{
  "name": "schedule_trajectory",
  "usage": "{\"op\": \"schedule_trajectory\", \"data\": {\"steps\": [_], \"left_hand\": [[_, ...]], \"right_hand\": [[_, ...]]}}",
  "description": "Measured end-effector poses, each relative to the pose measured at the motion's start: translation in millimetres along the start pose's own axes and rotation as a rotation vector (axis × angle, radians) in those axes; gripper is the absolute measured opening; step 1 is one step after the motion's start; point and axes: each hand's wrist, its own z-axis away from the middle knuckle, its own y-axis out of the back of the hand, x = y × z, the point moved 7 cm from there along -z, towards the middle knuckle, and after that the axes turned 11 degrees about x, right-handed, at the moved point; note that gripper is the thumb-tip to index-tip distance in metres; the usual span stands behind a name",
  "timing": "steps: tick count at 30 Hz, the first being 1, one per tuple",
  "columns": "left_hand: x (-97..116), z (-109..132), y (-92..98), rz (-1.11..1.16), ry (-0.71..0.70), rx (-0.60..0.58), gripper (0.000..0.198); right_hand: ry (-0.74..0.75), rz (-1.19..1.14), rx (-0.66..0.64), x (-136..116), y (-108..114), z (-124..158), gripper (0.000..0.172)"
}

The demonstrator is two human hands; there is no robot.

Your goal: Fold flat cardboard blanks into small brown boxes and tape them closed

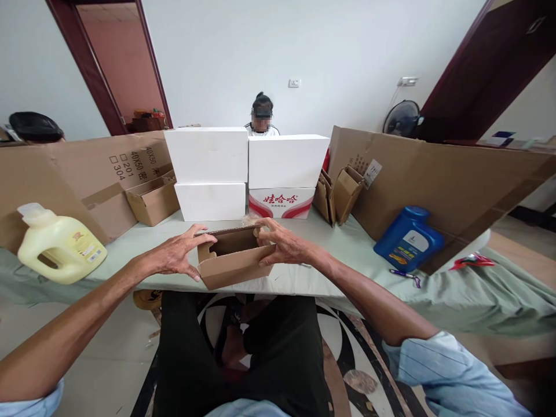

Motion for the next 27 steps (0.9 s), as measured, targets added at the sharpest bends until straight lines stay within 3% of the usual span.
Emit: {"op": "schedule_trajectory", "data": {"steps": [4,8,12,17,27], "left_hand": [[-7,-13,5.7,0.012,0.005,-0.038,0.094],[-26,-12,14.2,0.034,0.008,-0.090,0.093],[-41,0,20.1,0.069,0.046,-0.113,0.094],[-38,9,16.8,0.133,0.057,-0.105,0.095],[-31,16,17.0,0.161,-0.002,0.096,0.085]], "right_hand": [[-0.085,-0.084,-0.002,4,-4,-9,0.036],[-0.183,-0.119,0.034,-8,-19,-18,0.035],[-0.124,-0.080,-0.059,-21,-29,-26,0.036],[-0.053,-0.105,-0.159,-16,-21,-31,0.032],[-0.209,-0.421,0.098,1,-12,0,0.055]]}}
